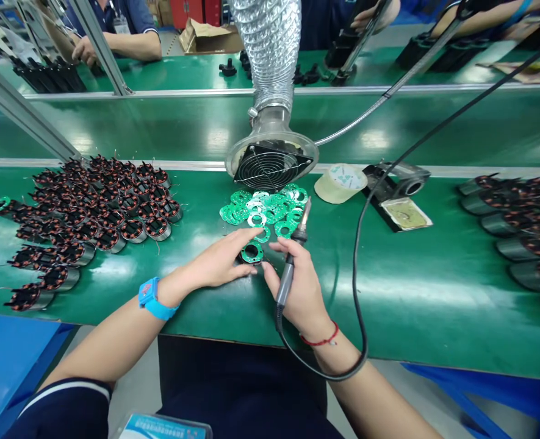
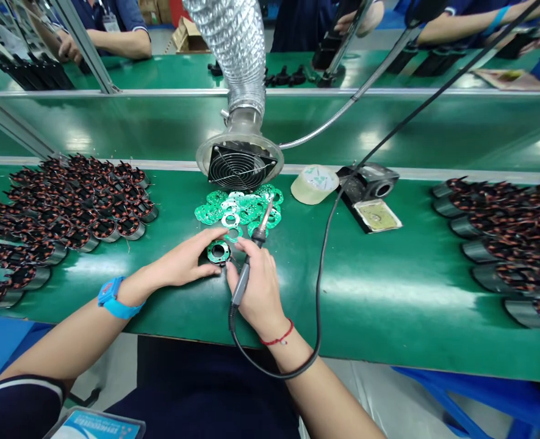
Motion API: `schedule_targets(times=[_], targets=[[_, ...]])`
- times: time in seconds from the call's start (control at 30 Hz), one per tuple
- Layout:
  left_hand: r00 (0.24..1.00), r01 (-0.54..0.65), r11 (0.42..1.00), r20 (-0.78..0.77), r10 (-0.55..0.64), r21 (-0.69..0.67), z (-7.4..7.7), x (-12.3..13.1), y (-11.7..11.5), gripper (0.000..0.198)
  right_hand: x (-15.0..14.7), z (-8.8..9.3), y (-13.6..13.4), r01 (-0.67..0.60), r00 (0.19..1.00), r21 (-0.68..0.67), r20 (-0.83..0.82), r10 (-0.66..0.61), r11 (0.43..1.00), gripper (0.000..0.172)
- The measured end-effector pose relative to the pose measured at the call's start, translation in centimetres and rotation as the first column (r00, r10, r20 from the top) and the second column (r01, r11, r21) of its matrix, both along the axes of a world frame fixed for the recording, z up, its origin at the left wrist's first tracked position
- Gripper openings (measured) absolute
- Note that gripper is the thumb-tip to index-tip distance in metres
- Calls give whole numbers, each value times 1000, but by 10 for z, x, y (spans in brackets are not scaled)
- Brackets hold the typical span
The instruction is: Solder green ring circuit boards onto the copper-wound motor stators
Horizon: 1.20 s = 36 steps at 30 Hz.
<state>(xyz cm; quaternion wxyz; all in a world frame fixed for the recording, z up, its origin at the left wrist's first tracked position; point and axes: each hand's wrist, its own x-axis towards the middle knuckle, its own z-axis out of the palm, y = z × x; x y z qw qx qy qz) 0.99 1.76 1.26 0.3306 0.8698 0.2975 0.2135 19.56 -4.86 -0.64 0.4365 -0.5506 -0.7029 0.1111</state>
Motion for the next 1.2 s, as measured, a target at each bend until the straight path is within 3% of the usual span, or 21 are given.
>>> schedule_targets(times=[0.1,0.2,0.3,0.4,0.5,0.7,0.83,0.93,1.07,1.2], targets=[[995,-34,999,-91,35,13,5,-8,-2,80,5,12,9,-185,979,-80,74,191,979,55],[967,-76,997,-243,80,28,17,-18,1,47,6,19,20,-318,932,-117,144,333,941,51],[954,-76,997,-293,67,-17,27,-24,7,9,3,16,27,-276,942,-90,170,288,957,45],[976,-163,977,-170,139,-139,28,-21,10,9,-1,8,28,-214,957,-20,197,214,977,51],[964,-259,905,-28,266,-338,21,-12,8,7,-4,4,26,-220,952,55,228,202,974,57],[935,-269,793,49,351,-547,11,-1,4,10,-5,9,20,-292,940,118,221,261,949,55],[913,-315,763,39,406,-565,10,-1,6,9,-6,13,18,-268,952,104,185,246,958,46],[900,-362,784,30,435,-504,9,-1,8,8,-5,15,17,-285,954,86,125,273,955,44],[903,-393,795,-32,428,-462,8,-1,9,9,2,11,11,-193,978,56,-71,197,980,40],[886,-447,787,-88,455,-424,8,-1,11,9,13,4,6,-135,949,45,-282,142,990,26]])
